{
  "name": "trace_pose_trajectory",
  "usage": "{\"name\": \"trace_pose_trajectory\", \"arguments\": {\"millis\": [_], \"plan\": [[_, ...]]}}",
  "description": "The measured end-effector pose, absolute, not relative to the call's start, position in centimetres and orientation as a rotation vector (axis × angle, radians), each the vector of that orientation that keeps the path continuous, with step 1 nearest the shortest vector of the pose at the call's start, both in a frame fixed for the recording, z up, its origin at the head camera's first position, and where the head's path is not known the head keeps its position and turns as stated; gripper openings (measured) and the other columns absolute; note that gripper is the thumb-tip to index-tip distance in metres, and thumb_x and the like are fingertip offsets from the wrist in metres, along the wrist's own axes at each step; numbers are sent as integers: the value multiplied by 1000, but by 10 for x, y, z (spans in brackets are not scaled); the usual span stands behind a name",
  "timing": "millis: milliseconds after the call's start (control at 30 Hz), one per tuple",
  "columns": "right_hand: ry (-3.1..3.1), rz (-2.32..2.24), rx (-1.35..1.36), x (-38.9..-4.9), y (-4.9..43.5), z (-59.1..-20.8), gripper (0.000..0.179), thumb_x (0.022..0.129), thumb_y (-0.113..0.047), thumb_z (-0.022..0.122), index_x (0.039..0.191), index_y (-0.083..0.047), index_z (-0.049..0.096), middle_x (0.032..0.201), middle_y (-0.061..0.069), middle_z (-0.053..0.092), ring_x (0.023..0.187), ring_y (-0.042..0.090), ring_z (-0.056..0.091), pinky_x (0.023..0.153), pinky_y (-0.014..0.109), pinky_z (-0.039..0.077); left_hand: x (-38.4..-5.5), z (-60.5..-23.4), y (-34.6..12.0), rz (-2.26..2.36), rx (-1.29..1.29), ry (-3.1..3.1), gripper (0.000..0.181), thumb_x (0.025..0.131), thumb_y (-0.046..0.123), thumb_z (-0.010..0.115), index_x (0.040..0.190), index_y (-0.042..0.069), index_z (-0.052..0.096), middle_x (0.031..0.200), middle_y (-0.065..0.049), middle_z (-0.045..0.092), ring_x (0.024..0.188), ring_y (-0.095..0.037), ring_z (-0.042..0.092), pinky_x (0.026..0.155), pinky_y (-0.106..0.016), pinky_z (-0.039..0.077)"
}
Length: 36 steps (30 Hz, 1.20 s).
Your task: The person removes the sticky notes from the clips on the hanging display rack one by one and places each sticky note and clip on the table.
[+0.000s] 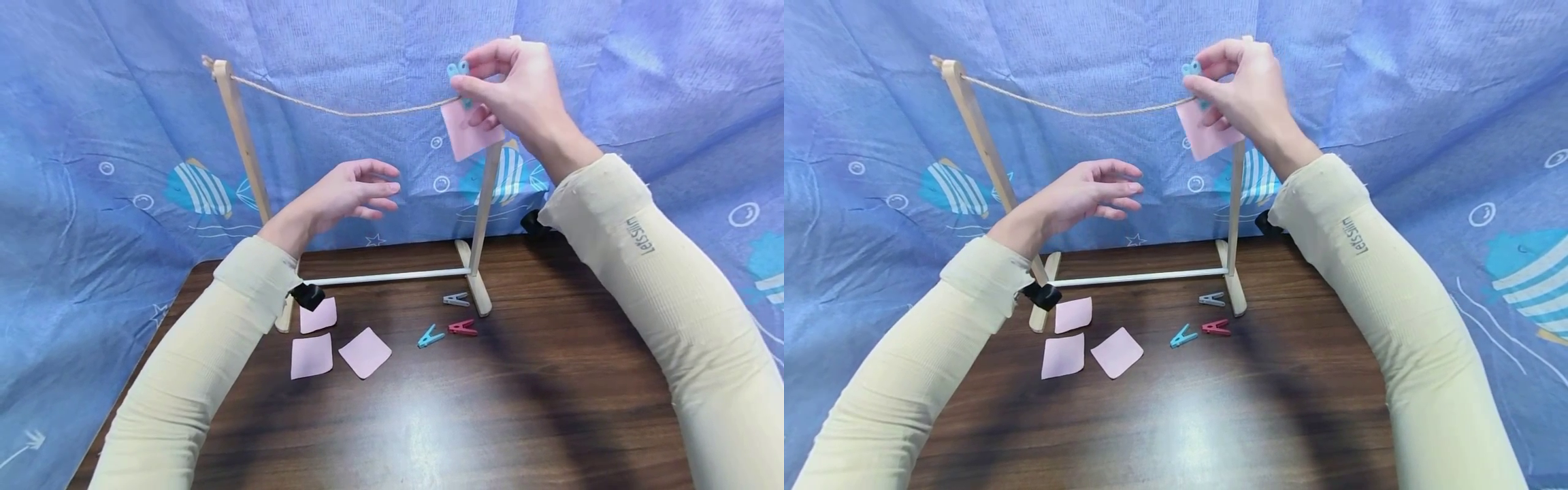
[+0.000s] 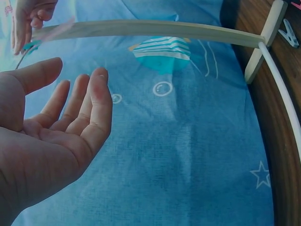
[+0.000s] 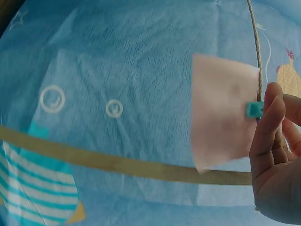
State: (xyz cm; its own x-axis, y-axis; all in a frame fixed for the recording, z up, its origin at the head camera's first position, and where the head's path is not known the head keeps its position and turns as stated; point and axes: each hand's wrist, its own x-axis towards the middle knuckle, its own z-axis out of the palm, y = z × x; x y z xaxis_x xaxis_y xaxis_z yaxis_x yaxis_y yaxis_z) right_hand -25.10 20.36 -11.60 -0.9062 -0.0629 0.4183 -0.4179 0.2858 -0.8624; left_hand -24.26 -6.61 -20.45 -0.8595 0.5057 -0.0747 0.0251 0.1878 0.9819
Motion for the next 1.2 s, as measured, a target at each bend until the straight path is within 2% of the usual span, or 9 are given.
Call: {"name": "trace_pose_trajectory", "arguments": {"millis": [167,433,600,800,967,1200], "plan": [[-2163,1837,468,-251,202,-123,35,82,-16,87,108,-2,70,92,9,74,52,19,66,50,25,56,-244,-201,-62,1762,473,2091,49,99,22,68,143,11,50,139,-9,56,118,-29,64,100,-45,52],[-1972,2158,425,-254,201,-133,35,78,-12,90,106,0,72,100,14,75,50,22,66,50,30,57,-250,-191,-51,1921,429,2104,63,94,23,76,150,14,48,141,-8,58,120,-22,63,100,-40,52],[-1905,2262,407,-254,202,-140,36,78,-12,89,108,0,72,101,14,74,50,21,66,49,28,57,-251,-187,-41,2026,454,2124,57,90,16,79,143,12,57,134,-9,63,115,-21,66,94,-36,55],[-1734,2426,417,-255,202,-154,34,80,-9,88,108,2,71,99,14,74,46,21,63,46,27,55,-252,-187,-27,2180,457,2106,38,90,6,78,126,6,69,119,-11,70,103,-23,69,90,-36,57],[-1580,2549,432,-256,201,-165,27,84,-1,83,107,2,69,95,13,74,47,22,63,44,27,55,-253,-188,-19,2233,480,2144,30,90,-4,75,119,1,71,110,-14,72,93,-21,70,91,-42,57],[-1592,2513,516,-254,200,-168,24,87,-2,80,106,3,67,93,14,72,48,23,64,43,27,54,-254,-190,-17,2223,485,2237,28,90,-6,73,117,0,72,106,-15,72,90,-19,69,88,-40,58]]}}
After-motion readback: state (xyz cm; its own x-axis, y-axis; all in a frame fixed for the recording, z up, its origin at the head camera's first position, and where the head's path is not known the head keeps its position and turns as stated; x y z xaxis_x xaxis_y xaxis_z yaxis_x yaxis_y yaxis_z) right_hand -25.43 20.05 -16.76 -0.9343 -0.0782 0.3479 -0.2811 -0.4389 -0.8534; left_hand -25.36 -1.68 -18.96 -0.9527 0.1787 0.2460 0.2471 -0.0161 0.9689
